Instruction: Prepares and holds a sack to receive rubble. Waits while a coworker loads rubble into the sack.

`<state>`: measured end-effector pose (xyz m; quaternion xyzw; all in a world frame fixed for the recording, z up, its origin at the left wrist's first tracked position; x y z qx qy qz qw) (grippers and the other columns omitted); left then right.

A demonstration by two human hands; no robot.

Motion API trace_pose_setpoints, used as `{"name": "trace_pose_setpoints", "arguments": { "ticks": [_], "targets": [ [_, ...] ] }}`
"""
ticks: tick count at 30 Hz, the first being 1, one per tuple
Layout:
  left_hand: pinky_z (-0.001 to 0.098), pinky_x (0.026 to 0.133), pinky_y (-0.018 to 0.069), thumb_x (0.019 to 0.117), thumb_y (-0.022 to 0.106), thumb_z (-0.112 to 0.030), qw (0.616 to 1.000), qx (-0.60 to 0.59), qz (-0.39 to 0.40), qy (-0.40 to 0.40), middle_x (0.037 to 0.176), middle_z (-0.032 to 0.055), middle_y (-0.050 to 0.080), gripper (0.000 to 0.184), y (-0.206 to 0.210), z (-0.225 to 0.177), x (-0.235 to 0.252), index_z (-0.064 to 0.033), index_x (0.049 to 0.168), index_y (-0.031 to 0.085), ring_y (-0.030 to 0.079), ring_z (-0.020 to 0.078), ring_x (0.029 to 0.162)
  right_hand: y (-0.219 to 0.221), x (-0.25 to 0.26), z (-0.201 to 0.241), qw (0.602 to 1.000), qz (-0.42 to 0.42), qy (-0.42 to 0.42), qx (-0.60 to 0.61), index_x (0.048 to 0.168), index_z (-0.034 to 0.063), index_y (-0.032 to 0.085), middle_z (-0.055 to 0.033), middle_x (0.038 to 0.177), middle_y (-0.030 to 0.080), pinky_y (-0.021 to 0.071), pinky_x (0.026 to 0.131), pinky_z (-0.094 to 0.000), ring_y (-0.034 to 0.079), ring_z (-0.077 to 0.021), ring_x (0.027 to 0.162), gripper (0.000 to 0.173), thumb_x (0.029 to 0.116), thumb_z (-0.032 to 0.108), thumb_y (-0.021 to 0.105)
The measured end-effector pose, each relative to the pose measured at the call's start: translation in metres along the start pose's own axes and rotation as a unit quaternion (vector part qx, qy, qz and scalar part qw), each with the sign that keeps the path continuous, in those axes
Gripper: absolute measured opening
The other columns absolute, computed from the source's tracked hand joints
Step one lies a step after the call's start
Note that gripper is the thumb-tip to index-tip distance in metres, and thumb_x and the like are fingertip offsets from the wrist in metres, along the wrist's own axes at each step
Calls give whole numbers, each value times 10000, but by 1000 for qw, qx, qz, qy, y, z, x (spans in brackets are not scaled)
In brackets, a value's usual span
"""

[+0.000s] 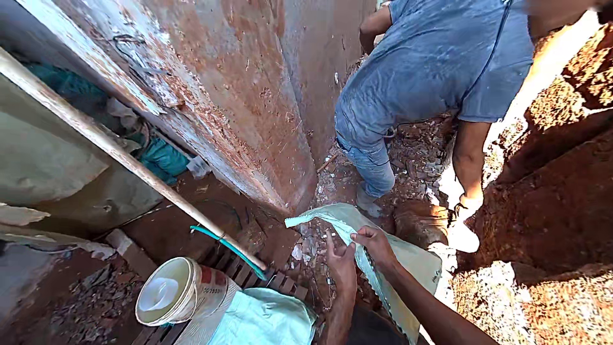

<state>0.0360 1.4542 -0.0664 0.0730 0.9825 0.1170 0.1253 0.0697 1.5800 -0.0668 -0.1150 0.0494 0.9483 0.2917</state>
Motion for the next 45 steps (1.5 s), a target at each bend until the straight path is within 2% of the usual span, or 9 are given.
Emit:
{"name": "trace_pose_setpoints", "arguments": {
  "ticks": [3,5,7,12,18,23,30,37,45],
  "targets": [
    [319,832,555,874,630,118,1000,6,-14,-3,1348,244,589,812,13,6,1,-3,1595,277,662,154,886,-18,8,-8,997,31,3,72,837,24,677,1,697,623,467,578,-231,543,-60,596,89,892,56,739],
    [362,970,527,880,601,115,1000,6,-8,3,1557,248,415,810,20,9,3,-7,1604,260,621,228,1164,-29,12,-11,993,69,14,97,916,7,673,-14,734,652,508,585,-232,579,-69,605,67,871,-2,721],
    [386,1043,493,878,584,131,1000,14,-8,10,1630,240,308,796,26,12,5,6,1598,268,542,274,1316,-38,12,-7,993,97,18,62,986,-5,668,-35,813,666,540,651,-259,618,-90,688,139,855,-12,713],
    [360,968,498,918,529,147,999,17,-32,-8,1630,222,312,737,39,17,12,-11,1595,287,548,251,1247,-58,15,-1,988,132,-32,-67,1183,-21,679,-125,1123,701,560,882,-334,675,-159,987,305,890,11,602],
    [390,1079,456,918,523,147,999,40,-6,-10,1641,238,285,735,47,20,21,16,1595,268,480,284,1379,-54,13,-2,978,95,26,-183,1236,20,656,-133,1091,703,571,879,-412,693,-216,944,411,885,205,765],
    [389,1145,400,921,523,146,998,55,10,-16,1647,248,268,717,43,21,34,40,1584,273,420,288,1443,-44,19,5,966,86,32,-240,1298,30,644,-150,1141,718,558,935,-454,708,-253,1003,435,966,307,690],
    [389,1144,406,923,538,140,998,33,34,-47,1625,265,304,695,40,30,66,65,1568,291,438,300,1431,-16,28,21,913,55,19,-404,1316,66,656,-182,1308,612,527,996,-481,633,-323,1166,480,906,307,726],
    [414,1120,434,915,569,141,994,39,61,-78,1602,257,358,703,28,16,109,44,1565,320,477,311,1400,34,57,32,851,60,79,-516,1200,52,683,-179,1246,635,537,937,-516,644,-343,1146,335,945,264,636],
    [445,1116,430,940,528,136,989,37,96,-101,1586,283,362,653,2,11,145,64,1554,320,474,342,1390,45,89,7,940,7,86,-330,1045,13,756,-171,1027,727,516,926,-516,682,-305,1001,213,949,154,628]
  ]
}}
Point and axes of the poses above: each hand's wrist, its own x-axis towards the middle knuckle, its own y-axis out of the palm, z = x × y, the point moved 5 cm from there along x, towards the middle knuckle
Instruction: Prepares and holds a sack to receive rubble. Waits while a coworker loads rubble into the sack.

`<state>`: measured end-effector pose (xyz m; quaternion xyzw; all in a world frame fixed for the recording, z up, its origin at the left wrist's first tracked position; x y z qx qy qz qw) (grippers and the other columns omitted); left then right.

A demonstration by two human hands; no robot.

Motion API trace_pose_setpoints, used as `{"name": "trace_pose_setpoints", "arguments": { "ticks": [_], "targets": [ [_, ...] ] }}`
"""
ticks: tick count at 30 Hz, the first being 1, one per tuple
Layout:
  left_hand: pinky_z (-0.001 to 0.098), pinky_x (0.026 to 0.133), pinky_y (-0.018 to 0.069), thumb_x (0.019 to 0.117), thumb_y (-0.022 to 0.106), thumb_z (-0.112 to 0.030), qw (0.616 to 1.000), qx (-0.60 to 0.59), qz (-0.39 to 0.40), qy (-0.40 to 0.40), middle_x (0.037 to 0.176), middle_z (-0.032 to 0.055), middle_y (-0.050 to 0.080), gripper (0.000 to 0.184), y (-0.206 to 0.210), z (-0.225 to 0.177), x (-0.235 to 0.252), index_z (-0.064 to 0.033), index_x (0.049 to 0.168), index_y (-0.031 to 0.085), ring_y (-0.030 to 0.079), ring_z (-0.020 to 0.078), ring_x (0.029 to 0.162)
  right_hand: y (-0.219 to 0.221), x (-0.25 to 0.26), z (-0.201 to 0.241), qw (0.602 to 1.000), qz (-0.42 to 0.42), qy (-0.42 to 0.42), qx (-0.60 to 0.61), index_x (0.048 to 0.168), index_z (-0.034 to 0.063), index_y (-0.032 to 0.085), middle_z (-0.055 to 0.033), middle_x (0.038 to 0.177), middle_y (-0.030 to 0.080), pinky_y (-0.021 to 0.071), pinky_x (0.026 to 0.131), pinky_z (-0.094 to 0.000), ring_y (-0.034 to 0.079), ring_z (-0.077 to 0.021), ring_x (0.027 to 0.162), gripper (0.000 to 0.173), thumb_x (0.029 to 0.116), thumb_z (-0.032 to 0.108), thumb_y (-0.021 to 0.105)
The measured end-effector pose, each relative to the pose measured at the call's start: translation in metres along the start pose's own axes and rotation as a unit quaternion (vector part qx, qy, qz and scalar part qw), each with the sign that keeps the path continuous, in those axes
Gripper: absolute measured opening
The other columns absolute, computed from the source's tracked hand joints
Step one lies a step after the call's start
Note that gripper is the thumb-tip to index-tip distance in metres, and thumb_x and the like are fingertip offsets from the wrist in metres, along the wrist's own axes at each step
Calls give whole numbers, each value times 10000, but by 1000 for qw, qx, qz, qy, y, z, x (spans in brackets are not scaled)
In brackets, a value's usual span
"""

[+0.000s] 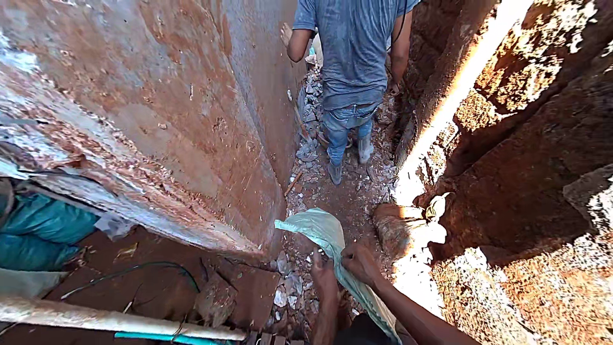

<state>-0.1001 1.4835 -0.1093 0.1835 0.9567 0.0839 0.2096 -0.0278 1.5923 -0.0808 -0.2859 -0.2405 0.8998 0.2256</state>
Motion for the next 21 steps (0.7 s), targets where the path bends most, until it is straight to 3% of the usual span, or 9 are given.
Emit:
{"name": "trace_pose_setpoints", "arguments": {
  "ticks": [4,9,13,16,18,21],
  "targets": [
    [439,1125,421,946,517,127,999,29,20,5,1590,288,350,643,-10,-3,9,65,1554,318,461,345,1401,0,-1,-4,994,-63,31,89,943,29,731,-126,889,691,508,802,-489,648,-249,856,155,931,136,618],
    [442,1101,438,961,499,115,999,38,-4,17,1568,288,381,590,-41,-2,26,75,1531,355,492,330,1364,-16,-2,-19,960,-180,61,206,949,35,733,-97,885,692,531,787,-455,651,-201,826,135,934,107,620],
    [426,1034,484,1000,457,79,999,-3,-32,-3,1518,290,424,538,-65,-16,35,69,1526,343,547,297,1267,-25,-3,-41,923,-222,100,297,857,38,673,-67,772,626,505,671,-409,593,-171,701,125,940,66,584],
    [424,1038,486,1029,467,35,999,-11,-41,-2,1498,277,462,492,-77,-22,41,65,1513,382,562,292,1262,-20,-4,-54,881,-220,154,390,915,20,622,-46,705,559,460,527,-307,521,-123,565,111,980,32,533],
    [427,1020,493,1030,456,31,998,-17,-52,-5,1483,266,479,476,-83,-21,43,56,1502,404,572,288,1238,-14,-3,-60,858,-218,180,429,952,14,602,-57,744,547,459,537,-313,519,-133,589,85,971,2,520],
    [437,997,500,1017,455,50,996,-31,-78,-11,1459,278,490,479,-88,-17,38,59,1494,412,579,294,1206,-8,1,-62,845,-241,197,434,1030,-29,624,-152,914,625,531,688,-420,612,-223,782,136,939,-49,525]
  ]
}}
Point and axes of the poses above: each hand's wrist, its own x-axis towards the middle knuckle, its own y-axis out of the palm, z = x × y, the point moved 5 cm from there along x, towards the middle knuckle
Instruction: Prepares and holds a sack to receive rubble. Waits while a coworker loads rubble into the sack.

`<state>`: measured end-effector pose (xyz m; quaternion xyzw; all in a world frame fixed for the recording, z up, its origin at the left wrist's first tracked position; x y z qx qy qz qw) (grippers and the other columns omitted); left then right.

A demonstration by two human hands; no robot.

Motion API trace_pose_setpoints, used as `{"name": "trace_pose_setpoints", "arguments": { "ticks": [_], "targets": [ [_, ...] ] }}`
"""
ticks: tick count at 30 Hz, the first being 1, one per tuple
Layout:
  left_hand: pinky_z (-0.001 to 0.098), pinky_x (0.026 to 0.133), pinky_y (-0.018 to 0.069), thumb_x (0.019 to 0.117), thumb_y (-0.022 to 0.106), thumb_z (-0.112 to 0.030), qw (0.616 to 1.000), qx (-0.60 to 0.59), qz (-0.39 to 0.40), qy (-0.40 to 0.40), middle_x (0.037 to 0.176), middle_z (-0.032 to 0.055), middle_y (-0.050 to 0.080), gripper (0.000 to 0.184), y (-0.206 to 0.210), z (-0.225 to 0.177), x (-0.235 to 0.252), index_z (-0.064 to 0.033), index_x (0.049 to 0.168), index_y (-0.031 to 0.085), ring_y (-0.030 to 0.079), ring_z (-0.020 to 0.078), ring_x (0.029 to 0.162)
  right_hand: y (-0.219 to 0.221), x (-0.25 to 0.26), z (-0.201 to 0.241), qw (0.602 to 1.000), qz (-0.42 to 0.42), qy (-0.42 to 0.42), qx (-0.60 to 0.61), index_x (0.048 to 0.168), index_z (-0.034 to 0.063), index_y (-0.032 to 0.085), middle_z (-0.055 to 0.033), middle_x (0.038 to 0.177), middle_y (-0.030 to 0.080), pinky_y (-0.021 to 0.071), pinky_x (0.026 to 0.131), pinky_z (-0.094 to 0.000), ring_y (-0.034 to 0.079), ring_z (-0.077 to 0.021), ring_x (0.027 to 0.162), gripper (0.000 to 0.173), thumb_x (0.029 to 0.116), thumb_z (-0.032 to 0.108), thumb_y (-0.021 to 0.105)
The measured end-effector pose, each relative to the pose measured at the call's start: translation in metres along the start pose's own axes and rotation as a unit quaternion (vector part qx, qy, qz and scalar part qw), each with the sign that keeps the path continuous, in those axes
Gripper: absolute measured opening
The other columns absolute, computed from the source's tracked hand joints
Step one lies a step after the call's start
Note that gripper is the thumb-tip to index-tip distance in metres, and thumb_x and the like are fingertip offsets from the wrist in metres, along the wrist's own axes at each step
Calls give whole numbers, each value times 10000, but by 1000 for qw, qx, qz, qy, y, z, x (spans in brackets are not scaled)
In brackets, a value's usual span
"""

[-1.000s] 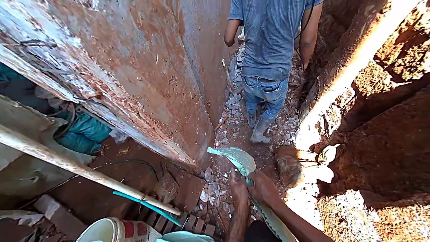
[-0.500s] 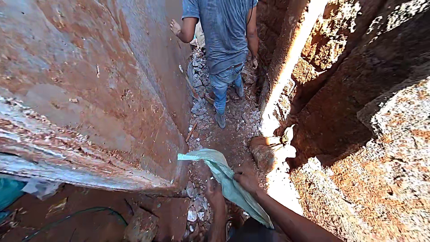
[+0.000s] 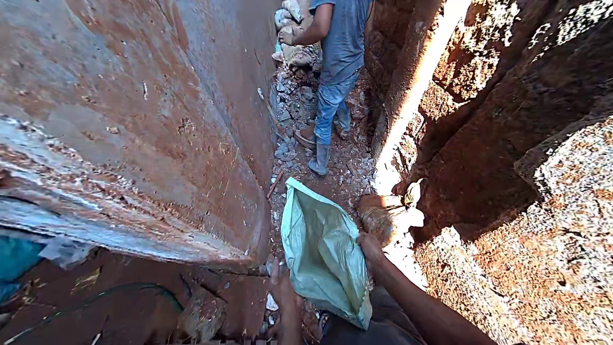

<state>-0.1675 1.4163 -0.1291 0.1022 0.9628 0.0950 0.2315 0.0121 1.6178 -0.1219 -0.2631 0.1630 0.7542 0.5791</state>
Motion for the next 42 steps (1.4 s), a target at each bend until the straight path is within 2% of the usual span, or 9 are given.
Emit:
{"name": "trace_pose_setpoints", "arguments": {
  "ticks": [3,9,12,15,18,22,26,34,42],
  "targets": [
    [446,960,510,1027,448,26,1000,-15,-26,1,1392,286,524,429,4,-3,-9,78,1453,441,593,289,1140,2,5,7,999,-21,-9,-42,1157,-50,639,-221,1067,649,533,820,-486,638,-290,945,212,1006,9,503],
    [392,925,522,1027,442,14,999,-27,-43,14,1324,247,577,404,11,-1,-7,79,1424,471,613,225,1062,-2,12,19,995,8,-92,-48,961,3,694,-135,911,662,512,799,-445,627,-220,872,264,1035,134,477],
    [414,914,519,1011,431,44,998,-31,-49,5,1328,259,553,428,14,1,-8,73,1438,445,597,253,1060,-9,11,16,988,55,-135,-54,1075,-24,709,-156,1000,704,527,898,-427,665,-196,957,453,1104,328,426],
    [427,888,527,992,432,68,998,-32,-59,5,1302,260,562,443,10,9,-7,65,1435,446,600,264,1038,-18,19,-6,977,112,-155,-94,1128,-3,690,-152,1022,710,554,886,-434,682,-205,944,385,988,352,639],
    [460,904,517,991,435,28,997,-43,-59,10,1309,274,552,456,13,11,-9,67,1445,432,591,294,1060,-26,21,-12,963,133,-127,-197,1321,12,597,-207,1165,688,541,971,-503,680,-296,1072,634,806,289,844],
    [480,1041,479,961,613,-169,997,31,2,71,1480,287,467,698,22,11,-15,26,1560,310,547,333,1268,-37,28,-16,955,108,-107,-255,1210,-6,681,-217,1090,714,527,959,-548,693,-332,1032,397,901,225,776],
    [587,1160,348,763,855,-161,961,248,52,106,1619,345,204,1110,23,19,-6,25,1616,169,314,478,1461,-43,23,-20,989,116,-50,-79,1102,-19,685,-148,903,735,609,775,-432,726,-220,814,279,1002,241,662],
    [525,1094,439,1006,576,-19,994,87,-24,68,1532,310,411,632,4,20,19,28,1572,299,498,400,1343,-35,3,-21,967,194,76,146,1273,15,563,-159,959,735,634,734,-417,745,-234,841,269,1051,162,522],
    [413,950,514,1008,419,60,991,-122,-58,16,1369,228,534,443,-26,-23,36,48,1450,419,585,244,1110,-59,4,-8,917,216,-14,335,951,90,679,-82,841,750,627,666,-382,737,-166,766,299,956,195,399]
  ]
}}
Point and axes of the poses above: each hand's wrist, its own x-axis towards the middle knuckle, its own y-axis out of the palm, z = x × y, the point moved 5 cm from there along x, towards the middle knuckle
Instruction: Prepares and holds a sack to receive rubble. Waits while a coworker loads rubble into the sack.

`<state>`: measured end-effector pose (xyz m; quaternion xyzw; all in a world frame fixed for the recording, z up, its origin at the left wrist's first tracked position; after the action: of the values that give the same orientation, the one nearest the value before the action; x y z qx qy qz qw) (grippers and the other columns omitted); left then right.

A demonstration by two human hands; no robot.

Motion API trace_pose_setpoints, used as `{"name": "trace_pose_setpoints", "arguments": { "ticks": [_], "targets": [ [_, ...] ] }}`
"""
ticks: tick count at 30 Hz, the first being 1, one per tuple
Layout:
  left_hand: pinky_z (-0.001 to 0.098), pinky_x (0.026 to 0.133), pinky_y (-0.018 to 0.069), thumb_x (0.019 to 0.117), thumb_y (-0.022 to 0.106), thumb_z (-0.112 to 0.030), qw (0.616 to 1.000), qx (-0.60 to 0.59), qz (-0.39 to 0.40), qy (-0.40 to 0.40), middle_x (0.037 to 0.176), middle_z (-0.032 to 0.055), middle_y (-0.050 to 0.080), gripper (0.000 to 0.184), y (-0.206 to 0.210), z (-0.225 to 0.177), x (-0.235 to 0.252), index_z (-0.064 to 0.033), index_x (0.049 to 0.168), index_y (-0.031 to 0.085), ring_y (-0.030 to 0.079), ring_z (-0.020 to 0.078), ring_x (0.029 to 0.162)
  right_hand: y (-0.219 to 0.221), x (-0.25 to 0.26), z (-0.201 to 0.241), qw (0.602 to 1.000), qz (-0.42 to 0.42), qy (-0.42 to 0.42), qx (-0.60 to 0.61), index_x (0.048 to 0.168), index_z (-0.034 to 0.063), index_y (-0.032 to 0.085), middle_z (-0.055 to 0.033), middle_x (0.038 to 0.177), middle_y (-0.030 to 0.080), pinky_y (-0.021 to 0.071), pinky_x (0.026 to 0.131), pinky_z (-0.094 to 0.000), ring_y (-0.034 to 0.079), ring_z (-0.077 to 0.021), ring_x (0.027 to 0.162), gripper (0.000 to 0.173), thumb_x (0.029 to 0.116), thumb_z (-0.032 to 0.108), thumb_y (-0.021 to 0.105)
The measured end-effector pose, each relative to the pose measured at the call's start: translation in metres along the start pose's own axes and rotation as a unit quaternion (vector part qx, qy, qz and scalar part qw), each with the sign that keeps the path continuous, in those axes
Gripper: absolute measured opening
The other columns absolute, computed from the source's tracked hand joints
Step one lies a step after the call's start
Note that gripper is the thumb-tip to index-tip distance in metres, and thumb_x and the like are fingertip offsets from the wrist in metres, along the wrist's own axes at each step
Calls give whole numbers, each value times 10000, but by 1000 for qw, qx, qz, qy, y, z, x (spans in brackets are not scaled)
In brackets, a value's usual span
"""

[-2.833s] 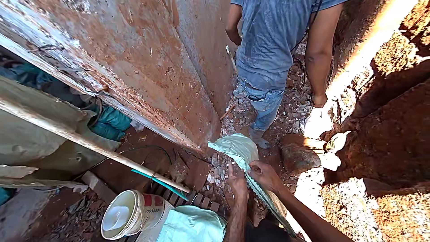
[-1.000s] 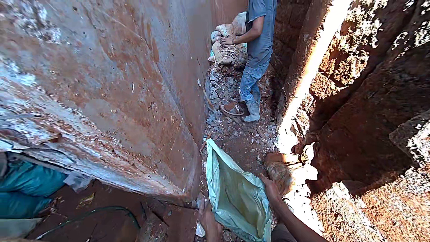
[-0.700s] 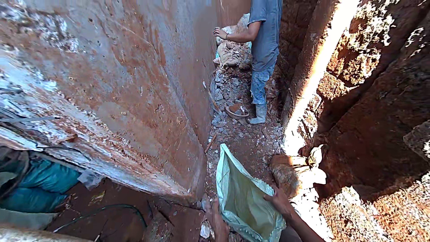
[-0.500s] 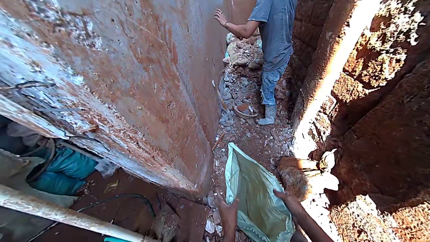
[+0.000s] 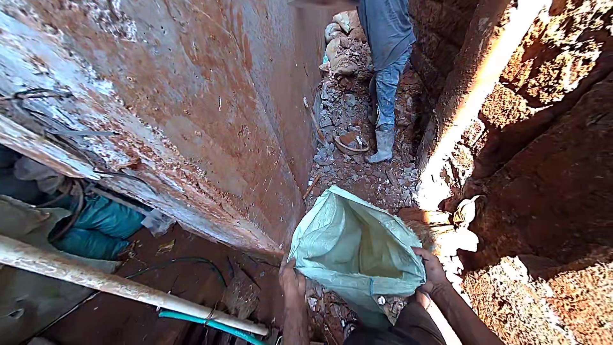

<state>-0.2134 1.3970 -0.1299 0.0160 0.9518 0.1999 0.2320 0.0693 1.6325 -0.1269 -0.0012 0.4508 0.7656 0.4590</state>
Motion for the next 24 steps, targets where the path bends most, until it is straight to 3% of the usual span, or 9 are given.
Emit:
{"name": "trace_pose_setpoints", "arguments": {
  "ticks": [3,9,12,14,15,17,20,22,24],
  "targets": [
    [372,890,545,999,401,56,997,-69,-5,25,1261,179,586,397,0,-19,4,43,1392,452,615,197,1025,-24,11,30,994,-27,-86,57,1046,124,628,-62,918,735,623,713,-440,730,-190,851,278,944,262,409],
    [418,847,548,982,384,28,987,-145,-50,45,1144,144,579,356,22,-31,-5,-2,1325,473,604,215,970,-69,15,48,970,-171,-135,105,1063,168,545,-3,884,677,590,679,-398,693,-141,809,285,1041,323,307],
    [371,804,555,982,396,42,994,-92,-13,59,1088,126,597,331,37,-28,-9,23,1299,493,618,180,915,-93,10,40,958,-261,-118,29,1091,104,540,-45,894,636,568,657,-383,651,-149,766,232,1055,234,351],
    [357,795,561,990,409,43,996,-40,24,77,1106,137,617,368,47,-28,-14,51,1349,485,633,166,905,-117,6,39,929,-343,-93,-102,1133,42,567,-89,904,622,544,623,-375,617,-170,721,208,1057,183,433],
    [358,810,558,995,420,46,995,-18,43,84,1151,162,621,395,52,-27,-18,70,1386,474,634,168,924,-130,1,42,897,-379,-80,-214,1191,-12,588,-151,959,624,533,664,-414,607,-221,761,238,1052,153,487],
    [330,827,555,998,436,58,993,27,67,96,1220,193,628,417,64,-30,-28,84,1411,478,642,163,949,-137,-13,61,803,-379,-102,-449,1348,-61,567,-294,1188,656,544,890,-574,670,-396,1034,394,974,62,599],
    [310,888,528,984,442,93,985,69,113,114,1331,238,590,446,88,-38,-42,104,1428,477,623,180,1044,-67,-35,94,656,-256,-289,-649,1473,-104,432,-377,1414,505,393,1094,-681,504,-549,1306,739,833,80,753],
    [282,908,519,980,452,89,976,94,154,121,1355,224,589,451,106,-41,-50,103,1430,476,622,153,1074,4,-39,92,601,-140,-384,-687,1493,-99,415,-369,1512,422,306,1150,-707,392,-573,1405,932,720,186,852],
    [287,935,523,973,463,87,967,116,197,117,1362,219,606,459,123,-40,-51,101,1431,488,634,159,1115,56,-12,86,551,-56,-400,-730,1500,-23,462,-314,1562,405,255,1173,-713,337,-547,1459,954,698,288,873]
  ]
}}
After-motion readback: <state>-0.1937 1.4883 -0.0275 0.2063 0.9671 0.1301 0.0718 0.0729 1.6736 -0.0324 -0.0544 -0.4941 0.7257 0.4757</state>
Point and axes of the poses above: each hand's wrist, its own x-axis towards the middle knuckle, its own y-axis out of the palm, z = x × y, the point moved 5 cm from there along x, towards the middle knuckle
